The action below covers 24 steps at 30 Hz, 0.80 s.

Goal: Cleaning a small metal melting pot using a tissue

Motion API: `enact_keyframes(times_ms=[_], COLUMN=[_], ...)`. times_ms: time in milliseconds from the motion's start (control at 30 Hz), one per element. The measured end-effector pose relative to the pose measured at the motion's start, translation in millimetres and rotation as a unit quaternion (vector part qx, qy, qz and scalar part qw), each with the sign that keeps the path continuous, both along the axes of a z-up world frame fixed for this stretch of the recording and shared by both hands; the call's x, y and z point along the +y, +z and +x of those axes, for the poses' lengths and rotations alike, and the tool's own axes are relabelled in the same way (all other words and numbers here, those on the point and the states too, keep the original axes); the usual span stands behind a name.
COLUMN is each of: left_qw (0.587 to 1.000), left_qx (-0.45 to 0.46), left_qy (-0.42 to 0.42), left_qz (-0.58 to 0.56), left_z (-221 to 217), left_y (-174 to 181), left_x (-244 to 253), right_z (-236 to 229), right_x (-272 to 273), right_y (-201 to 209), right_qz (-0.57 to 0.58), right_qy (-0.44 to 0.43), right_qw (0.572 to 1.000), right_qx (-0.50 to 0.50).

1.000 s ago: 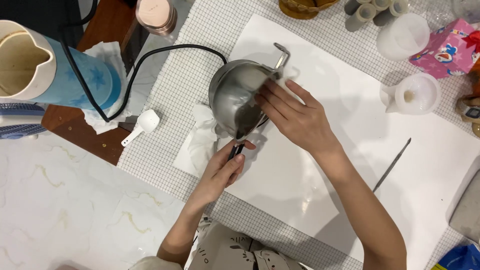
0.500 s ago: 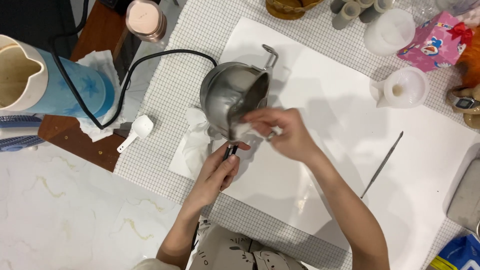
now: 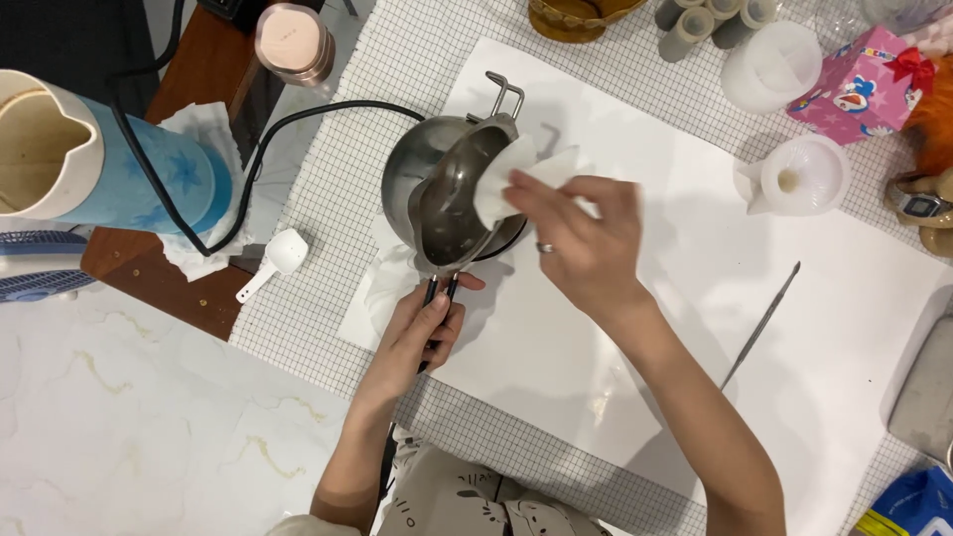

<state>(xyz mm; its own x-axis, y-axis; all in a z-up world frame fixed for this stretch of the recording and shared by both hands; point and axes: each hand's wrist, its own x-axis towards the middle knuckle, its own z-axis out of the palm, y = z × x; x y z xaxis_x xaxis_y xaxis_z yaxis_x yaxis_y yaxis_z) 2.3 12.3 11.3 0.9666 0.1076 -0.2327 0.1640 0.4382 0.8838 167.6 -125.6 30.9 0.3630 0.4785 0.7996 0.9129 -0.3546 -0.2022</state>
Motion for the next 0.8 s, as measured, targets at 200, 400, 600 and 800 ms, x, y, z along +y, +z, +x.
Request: enact_keyframes(times_ms=[200,400,600,800], left_qw=[1.000,1.000,0.999,0.998], left_qx=[0.002,-0.002,-0.003,-0.008], left_qy=[-0.014,-0.003,-0.034,-0.035], left_qz=[0.010,-0.006,0.028,0.047], left_z=[-0.3,1.5,12.9,12.6], left_y=[0.6,0.8,32.4,39.2], left_x=[3.7,4.0,8.0,8.9], right_z=[-12.2,-8.5,0.6,-4.7], right_x=[15.6,-13.2,-24.3,1.9], right_y=[8.4,4.0,19.3,30.4], right_qz=[-0.122,0.207,0.177,-0.021], right_qy=[0.047,0.149,0.057,0.121], right_qw=[0.991,0.761,0.850,0.942], right_qx=[0.011,0.597,0.493,0.313])
